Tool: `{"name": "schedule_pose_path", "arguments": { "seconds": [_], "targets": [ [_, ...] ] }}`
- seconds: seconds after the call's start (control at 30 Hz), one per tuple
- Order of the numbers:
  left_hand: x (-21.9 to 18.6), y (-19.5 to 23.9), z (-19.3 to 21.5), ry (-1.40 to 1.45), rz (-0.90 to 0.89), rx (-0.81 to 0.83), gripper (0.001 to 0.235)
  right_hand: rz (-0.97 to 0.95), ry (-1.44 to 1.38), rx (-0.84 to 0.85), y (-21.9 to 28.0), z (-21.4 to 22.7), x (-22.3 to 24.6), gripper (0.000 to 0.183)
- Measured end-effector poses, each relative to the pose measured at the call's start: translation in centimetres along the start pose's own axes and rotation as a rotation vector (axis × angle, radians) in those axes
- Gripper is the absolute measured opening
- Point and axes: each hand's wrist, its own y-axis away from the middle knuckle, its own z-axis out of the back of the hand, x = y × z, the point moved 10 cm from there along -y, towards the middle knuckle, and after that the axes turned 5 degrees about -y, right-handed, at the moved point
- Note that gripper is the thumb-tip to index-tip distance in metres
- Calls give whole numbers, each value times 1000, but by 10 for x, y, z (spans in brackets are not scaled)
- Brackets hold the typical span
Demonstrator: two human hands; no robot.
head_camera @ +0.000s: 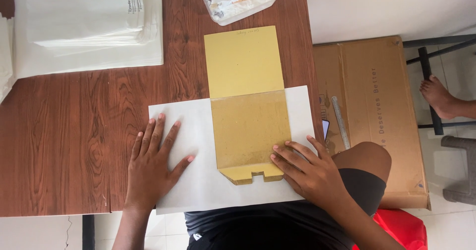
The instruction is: Assembling paper bags by folding paper around a template and applying glue with a brush.
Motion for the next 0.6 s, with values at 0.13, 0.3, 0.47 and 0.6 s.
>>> {"name": "schedule_pose_path", "arguments": {
  "seconds": [0.13,0.3,0.47,0.6],
  "targets": [
    [1,-1,2,-21,-1,-5,81,-12,-28,21,4,-4,-4,25],
    [3,-2,6,-35,3,7,83,-14,-45,1,6,-3,-4,27],
    [7,-22,17,-15,-19,114,79,-111,-165,-2,7,3,-9,38],
    [-9,-72,63,-118,-140,-215,57,-179,-247,-144,9,27,-22,45]
  ]
}}
